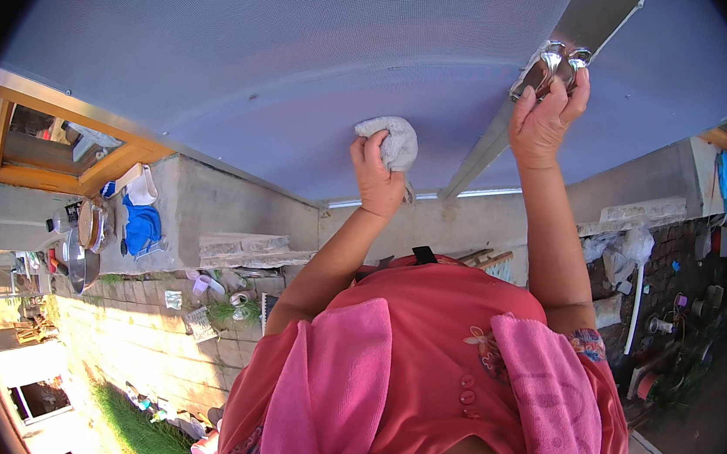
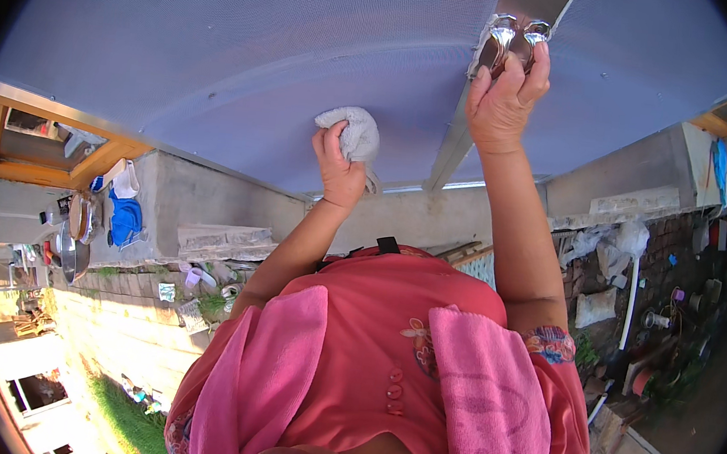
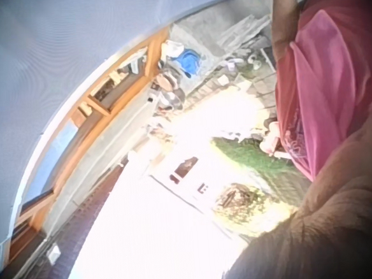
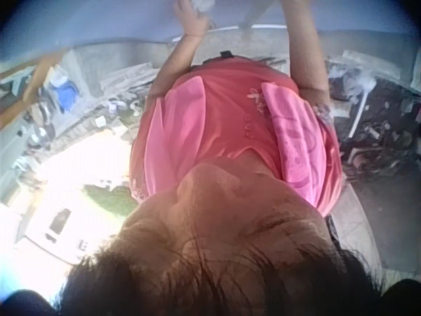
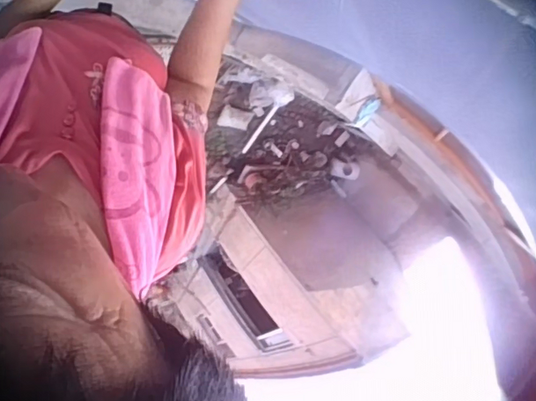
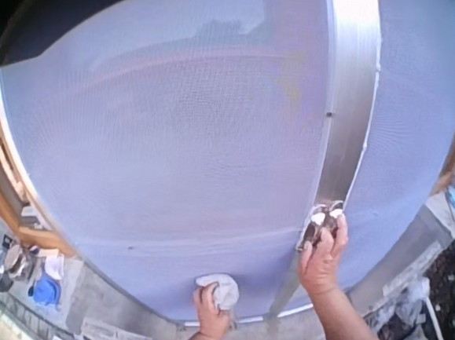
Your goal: The person wipes the surface and frame of a large window screen with a cloth, then rinses the cloth in a bucket of water.
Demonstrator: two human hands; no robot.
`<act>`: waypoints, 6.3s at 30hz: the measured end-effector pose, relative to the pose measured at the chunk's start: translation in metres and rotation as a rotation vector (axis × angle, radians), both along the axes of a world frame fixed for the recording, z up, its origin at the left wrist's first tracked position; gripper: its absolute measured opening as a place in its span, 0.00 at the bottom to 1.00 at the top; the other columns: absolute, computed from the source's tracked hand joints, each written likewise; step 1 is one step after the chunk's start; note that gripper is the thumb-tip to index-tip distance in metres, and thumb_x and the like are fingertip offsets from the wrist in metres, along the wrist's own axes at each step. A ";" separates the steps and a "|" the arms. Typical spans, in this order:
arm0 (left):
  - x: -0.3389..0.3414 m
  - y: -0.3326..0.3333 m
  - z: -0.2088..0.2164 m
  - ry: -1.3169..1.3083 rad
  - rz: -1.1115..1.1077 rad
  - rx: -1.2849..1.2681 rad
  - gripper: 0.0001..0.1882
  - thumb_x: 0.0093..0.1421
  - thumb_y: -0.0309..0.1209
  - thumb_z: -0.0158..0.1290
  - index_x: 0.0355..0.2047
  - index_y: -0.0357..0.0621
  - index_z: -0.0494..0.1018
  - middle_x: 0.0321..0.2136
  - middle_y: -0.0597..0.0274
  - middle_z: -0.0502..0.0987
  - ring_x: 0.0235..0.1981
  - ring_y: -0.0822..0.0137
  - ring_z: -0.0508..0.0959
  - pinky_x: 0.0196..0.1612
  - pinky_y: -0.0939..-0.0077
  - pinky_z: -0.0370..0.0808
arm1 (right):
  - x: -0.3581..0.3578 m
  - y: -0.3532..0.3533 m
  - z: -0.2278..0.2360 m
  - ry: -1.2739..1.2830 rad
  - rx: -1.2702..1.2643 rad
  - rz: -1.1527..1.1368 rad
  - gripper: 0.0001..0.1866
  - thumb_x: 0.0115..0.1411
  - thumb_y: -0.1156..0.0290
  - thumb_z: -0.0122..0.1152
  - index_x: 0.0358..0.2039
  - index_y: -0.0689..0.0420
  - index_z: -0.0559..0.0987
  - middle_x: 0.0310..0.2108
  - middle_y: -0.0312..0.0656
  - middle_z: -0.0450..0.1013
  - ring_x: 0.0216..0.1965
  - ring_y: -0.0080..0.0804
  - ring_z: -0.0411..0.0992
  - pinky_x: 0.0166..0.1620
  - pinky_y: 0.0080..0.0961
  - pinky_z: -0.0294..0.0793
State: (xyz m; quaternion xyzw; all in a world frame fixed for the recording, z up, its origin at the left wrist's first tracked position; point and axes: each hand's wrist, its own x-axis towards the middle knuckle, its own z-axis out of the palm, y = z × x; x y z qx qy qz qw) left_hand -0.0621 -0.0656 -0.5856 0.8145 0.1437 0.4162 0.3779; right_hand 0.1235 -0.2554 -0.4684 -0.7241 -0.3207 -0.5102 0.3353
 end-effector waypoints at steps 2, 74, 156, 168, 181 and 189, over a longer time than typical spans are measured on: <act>0.008 -0.011 0.031 -0.072 -0.032 0.056 0.32 0.49 0.18 0.56 0.58 0.45 0.70 0.54 0.42 0.63 0.54 0.41 0.67 0.60 0.55 0.66 | -0.003 -0.001 0.001 0.017 0.002 -0.004 0.26 0.57 0.74 0.61 0.56 0.62 0.68 0.69 0.62 0.46 0.57 0.59 0.59 0.59 0.46 0.63; -0.057 0.097 -0.025 -0.527 0.273 -1.230 0.23 0.67 0.19 0.44 0.60 0.54 0.60 0.54 0.54 0.73 0.52 0.53 0.77 0.52 0.49 0.81 | -0.005 -0.004 0.004 0.001 -0.136 -0.056 0.23 0.65 0.74 0.56 0.57 0.67 0.63 0.69 0.62 0.36 0.67 0.57 0.51 0.60 0.40 0.69; -0.052 0.104 0.037 -0.722 0.214 -1.414 0.35 0.62 0.20 0.47 0.67 0.59 0.53 0.60 0.60 0.67 0.58 0.53 0.72 0.59 0.47 0.75 | 0.004 -0.001 0.005 -0.027 -0.160 0.004 0.20 0.65 0.80 0.51 0.55 0.73 0.61 0.70 0.53 0.31 0.49 0.37 0.67 0.50 0.32 0.77; -0.045 0.159 -0.231 -0.768 0.395 -1.736 0.22 0.69 0.46 0.40 0.62 0.64 0.65 0.61 0.66 0.69 0.59 0.60 0.70 0.62 0.51 0.67 | 0.004 -0.001 0.010 -0.027 -0.200 0.010 0.18 0.65 0.79 0.49 0.53 0.73 0.62 0.70 0.53 0.32 0.45 0.33 0.64 0.48 0.31 0.74; 0.102 -0.064 -0.218 -0.020 0.340 -1.876 0.32 0.64 0.23 0.52 0.66 0.52 0.56 0.60 0.57 0.69 0.57 0.58 0.75 0.56 0.57 0.78 | 0.006 0.001 0.007 -0.022 -0.225 -0.022 0.17 0.66 0.77 0.49 0.53 0.65 0.59 0.69 0.55 0.33 0.52 0.36 0.60 0.53 0.34 0.71; 0.053 0.015 -0.239 -0.213 0.433 -2.015 0.29 0.65 0.18 0.41 0.65 0.53 0.60 0.61 0.55 0.69 0.53 0.53 0.77 0.50 0.49 0.81 | -0.003 -0.001 0.008 0.080 -0.156 0.017 0.15 0.66 0.77 0.48 0.51 0.66 0.61 0.69 0.54 0.33 0.51 0.36 0.61 0.53 0.33 0.71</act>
